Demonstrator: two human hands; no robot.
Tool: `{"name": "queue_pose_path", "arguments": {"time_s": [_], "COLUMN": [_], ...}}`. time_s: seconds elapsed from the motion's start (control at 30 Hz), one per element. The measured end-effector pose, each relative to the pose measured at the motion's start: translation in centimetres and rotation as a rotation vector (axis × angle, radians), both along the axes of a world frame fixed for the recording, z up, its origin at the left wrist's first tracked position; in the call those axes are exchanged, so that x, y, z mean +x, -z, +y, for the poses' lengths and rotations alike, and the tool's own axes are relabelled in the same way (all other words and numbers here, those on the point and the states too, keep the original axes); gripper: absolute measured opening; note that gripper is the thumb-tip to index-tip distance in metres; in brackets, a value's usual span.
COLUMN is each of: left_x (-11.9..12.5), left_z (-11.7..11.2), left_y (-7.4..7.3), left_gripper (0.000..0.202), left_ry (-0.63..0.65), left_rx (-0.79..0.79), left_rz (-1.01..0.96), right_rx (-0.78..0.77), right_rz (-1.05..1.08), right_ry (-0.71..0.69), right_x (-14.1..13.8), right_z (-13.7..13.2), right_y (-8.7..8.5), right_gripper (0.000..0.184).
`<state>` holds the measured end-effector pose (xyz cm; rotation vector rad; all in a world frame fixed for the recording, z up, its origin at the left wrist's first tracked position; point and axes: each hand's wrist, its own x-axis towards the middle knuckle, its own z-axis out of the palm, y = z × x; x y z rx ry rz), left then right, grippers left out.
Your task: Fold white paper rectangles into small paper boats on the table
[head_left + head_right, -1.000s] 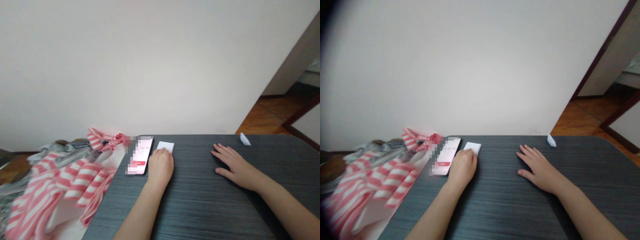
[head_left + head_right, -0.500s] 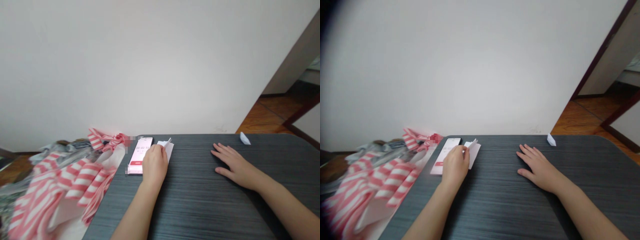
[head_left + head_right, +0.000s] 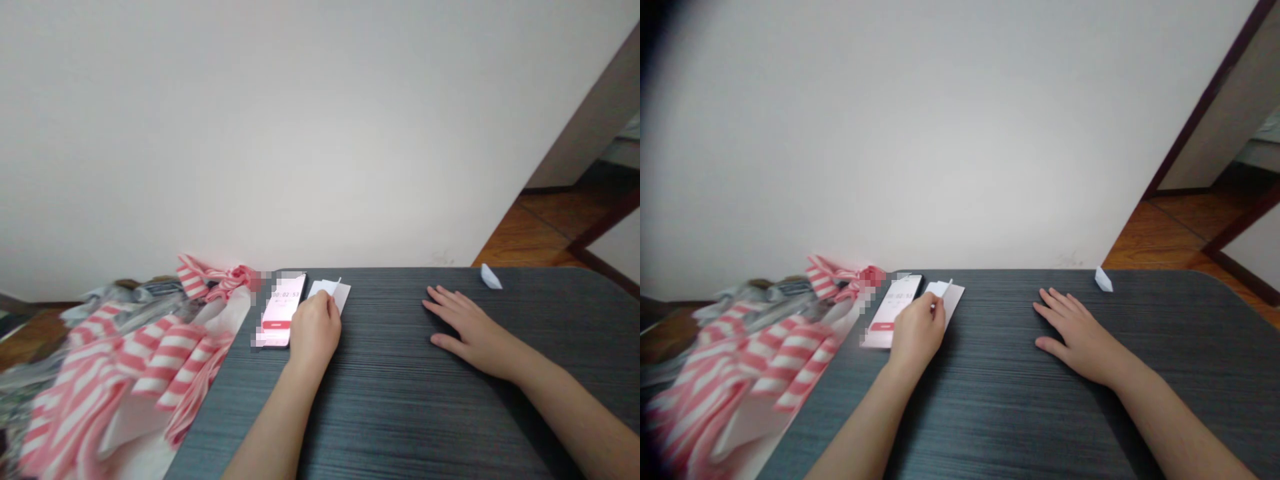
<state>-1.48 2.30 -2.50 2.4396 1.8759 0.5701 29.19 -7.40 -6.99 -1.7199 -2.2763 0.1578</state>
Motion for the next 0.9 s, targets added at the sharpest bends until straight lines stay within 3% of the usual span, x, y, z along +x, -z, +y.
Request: {"name": "queue_pose_path", "arguments": {"time_s": [0.2,0.33,0.4,0.53,0.67,0.77,0.9], "left_x": [-0.1,0.1,0.8,2.7,4.1,4.3,4.4], "left_z": [-0.2,-0.8,-1.3,-2.4,-3.1,-3.3,-3.2], "left_y": [-0.9,-1.2,-1.0,-0.2,0.8,1.3,1.7], "left_gripper": [0.022,0.018,0.016,0.016,0.023,0.024,0.026], "left_ry": [-0.054,-0.044,-0.003,0.172,0.264,0.294,0.279], "left_rx": [0.193,0.232,0.094,-0.455,-0.816,-0.940,-0.961], "left_rz": [-0.081,-0.404,-0.651,-1.174,-1.393,-1.414,-1.439], "right_rx": [-0.015,-0.018,-0.024,-0.026,-0.019,-0.023,-0.031], "right_rz": [-0.019,-0.011,-0.019,-0.018,-0.001,0.006,0.020], "right_ry": [0.002,0.004,0.007,0.013,0.015,0.016,0.015], "right_x": [-0.1,-0.1,-0.1,-0.1,-0.3,-0.4,-0.5], "right_z": [0.0,0.0,0.0,0.0,0.0,0.0,0.1], "right_y": [-0.1,-0.2,-0.3,-0.4,-0.5,-0.5,-0.8], "right_gripper": [0.063,0.063,0.063,0.062,0.062,0.061,0.060]}}
